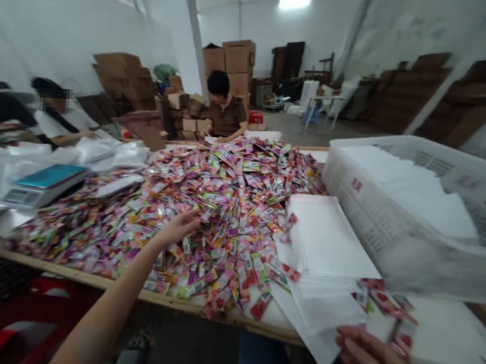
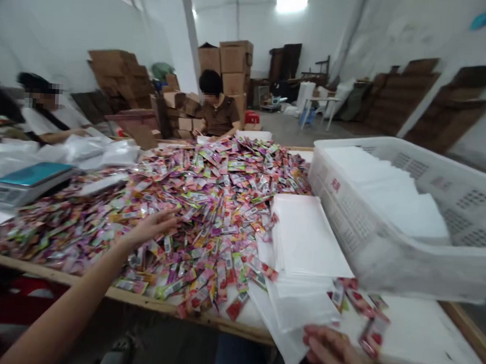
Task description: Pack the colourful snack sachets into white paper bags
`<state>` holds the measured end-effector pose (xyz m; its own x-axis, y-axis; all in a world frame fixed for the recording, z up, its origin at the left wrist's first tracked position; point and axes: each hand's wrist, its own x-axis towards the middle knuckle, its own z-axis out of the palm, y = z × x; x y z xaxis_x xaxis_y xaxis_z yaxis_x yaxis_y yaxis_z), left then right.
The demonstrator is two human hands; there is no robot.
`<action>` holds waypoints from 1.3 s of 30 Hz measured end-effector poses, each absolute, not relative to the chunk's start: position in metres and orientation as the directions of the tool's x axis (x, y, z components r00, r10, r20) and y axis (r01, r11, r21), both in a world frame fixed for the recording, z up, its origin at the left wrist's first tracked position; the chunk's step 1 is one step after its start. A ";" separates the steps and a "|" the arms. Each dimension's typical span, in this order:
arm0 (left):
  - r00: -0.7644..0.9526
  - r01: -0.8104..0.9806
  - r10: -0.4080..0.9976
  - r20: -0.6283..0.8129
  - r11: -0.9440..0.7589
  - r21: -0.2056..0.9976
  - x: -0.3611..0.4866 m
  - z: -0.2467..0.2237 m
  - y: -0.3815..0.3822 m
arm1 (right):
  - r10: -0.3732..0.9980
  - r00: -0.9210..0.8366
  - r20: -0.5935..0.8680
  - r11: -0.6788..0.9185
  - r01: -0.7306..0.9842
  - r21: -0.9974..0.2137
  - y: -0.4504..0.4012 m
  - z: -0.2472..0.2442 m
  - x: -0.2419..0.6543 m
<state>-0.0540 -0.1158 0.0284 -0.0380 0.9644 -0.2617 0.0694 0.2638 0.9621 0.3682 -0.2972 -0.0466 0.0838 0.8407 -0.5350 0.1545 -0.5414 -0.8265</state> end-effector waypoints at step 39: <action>-0.276 0.759 0.793 0.543 -0.168 0.630 0.032 -0.134 -0.301 | 0.875 -0.403 0.268 0.480 0.646 -0.594 -0.184 -0.054 0.290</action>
<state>0.0316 -0.3011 -0.1341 -0.2755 0.7933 0.5430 0.7585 -0.1676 0.6298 0.2905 -0.1844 -0.0545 -0.4029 0.8750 0.2684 0.6462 0.4797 -0.5936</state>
